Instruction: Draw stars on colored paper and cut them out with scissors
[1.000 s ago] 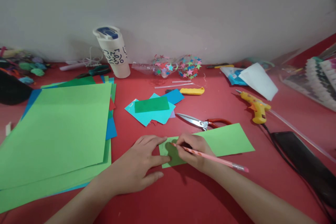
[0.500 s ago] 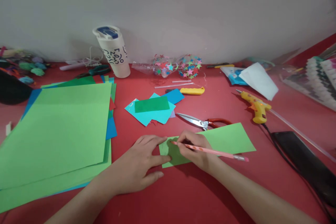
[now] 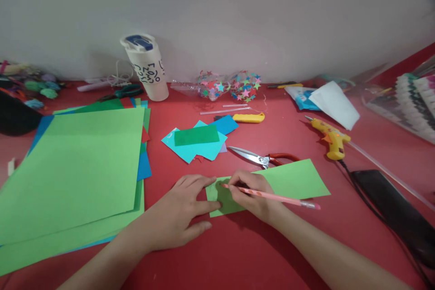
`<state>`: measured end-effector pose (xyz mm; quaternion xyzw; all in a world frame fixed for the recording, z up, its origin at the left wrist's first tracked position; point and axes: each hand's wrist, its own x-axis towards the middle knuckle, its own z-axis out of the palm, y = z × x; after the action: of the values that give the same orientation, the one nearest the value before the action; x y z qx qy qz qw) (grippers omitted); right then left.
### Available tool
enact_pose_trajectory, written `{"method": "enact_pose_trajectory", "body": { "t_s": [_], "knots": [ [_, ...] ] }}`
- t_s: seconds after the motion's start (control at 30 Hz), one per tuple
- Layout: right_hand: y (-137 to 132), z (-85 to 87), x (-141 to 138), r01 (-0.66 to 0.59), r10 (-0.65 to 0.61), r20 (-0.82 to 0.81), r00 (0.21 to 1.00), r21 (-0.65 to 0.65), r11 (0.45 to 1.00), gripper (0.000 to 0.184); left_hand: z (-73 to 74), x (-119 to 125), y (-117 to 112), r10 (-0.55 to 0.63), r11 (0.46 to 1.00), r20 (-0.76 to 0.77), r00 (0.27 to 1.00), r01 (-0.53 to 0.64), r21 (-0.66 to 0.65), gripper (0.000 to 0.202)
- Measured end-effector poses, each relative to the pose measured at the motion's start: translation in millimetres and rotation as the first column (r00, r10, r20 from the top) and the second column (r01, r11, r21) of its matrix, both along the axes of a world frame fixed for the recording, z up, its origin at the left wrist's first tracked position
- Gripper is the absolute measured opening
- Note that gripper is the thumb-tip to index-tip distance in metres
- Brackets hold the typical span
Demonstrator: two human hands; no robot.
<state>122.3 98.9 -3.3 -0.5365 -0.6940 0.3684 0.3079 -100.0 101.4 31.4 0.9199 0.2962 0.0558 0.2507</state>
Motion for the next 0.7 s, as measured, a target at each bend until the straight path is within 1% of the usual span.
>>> {"method": "enact_pose_trajectory", "body": {
  "t_s": [0.1, 0.17, 0.23, 0.3, 0.4, 0.53, 0.7],
  "knots": [
    [-0.6, 6.1, 1.5, 0.023, -0.046, -0.161, 0.986, -0.138, 0.990, 0.018, 0.0, -0.1, 0.4, -0.008, 1.000, -0.003, 1.000, 0.008, 0.002, 0.039],
    [-2.9, 7.9, 2.1, 0.033, -0.065, -0.190, 0.980, -0.164, 0.986, 0.015, -0.1, -0.1, 0.6, -0.003, 1.000, 0.004, 1.000, 0.003, 0.002, 0.039],
    [-5.9, 7.7, 2.2, 0.017, -0.029, -0.110, 0.994, -0.112, 0.994, 0.009, -0.2, -0.3, 0.4, 0.003, 1.000, 0.005, 1.000, -0.003, 0.001, 0.038],
    [-8.3, 6.7, 2.1, -0.024, 0.023, -0.034, 0.999, -0.049, 0.999, 0.012, -0.5, -0.7, -0.1, 0.003, 1.000, 0.000, 1.000, -0.003, -0.001, 0.038],
    [-8.8, 5.9, 2.1, -0.080, 0.080, 0.024, 0.997, 0.000, 0.997, 0.012, -1.2, -1.3, -0.5, 0.009, 1.000, 0.017, 1.000, -0.009, 0.001, 0.039],
    [-5.9, 4.2, 2.9, -0.133, 0.133, 0.046, 0.990, 0.007, 0.991, 0.013, -1.9, -1.3, -0.1, 0.012, 1.000, 0.041, 0.999, -0.012, 0.001, 0.037],
    [-5.1, 2.1, 3.2, -0.157, 0.157, 0.030, 0.987, -0.007, 0.988, 0.013, -1.2, -0.5, -0.1, 0.010, 1.000, 0.030, 0.999, -0.010, -0.012, 0.040]
  ]
}}
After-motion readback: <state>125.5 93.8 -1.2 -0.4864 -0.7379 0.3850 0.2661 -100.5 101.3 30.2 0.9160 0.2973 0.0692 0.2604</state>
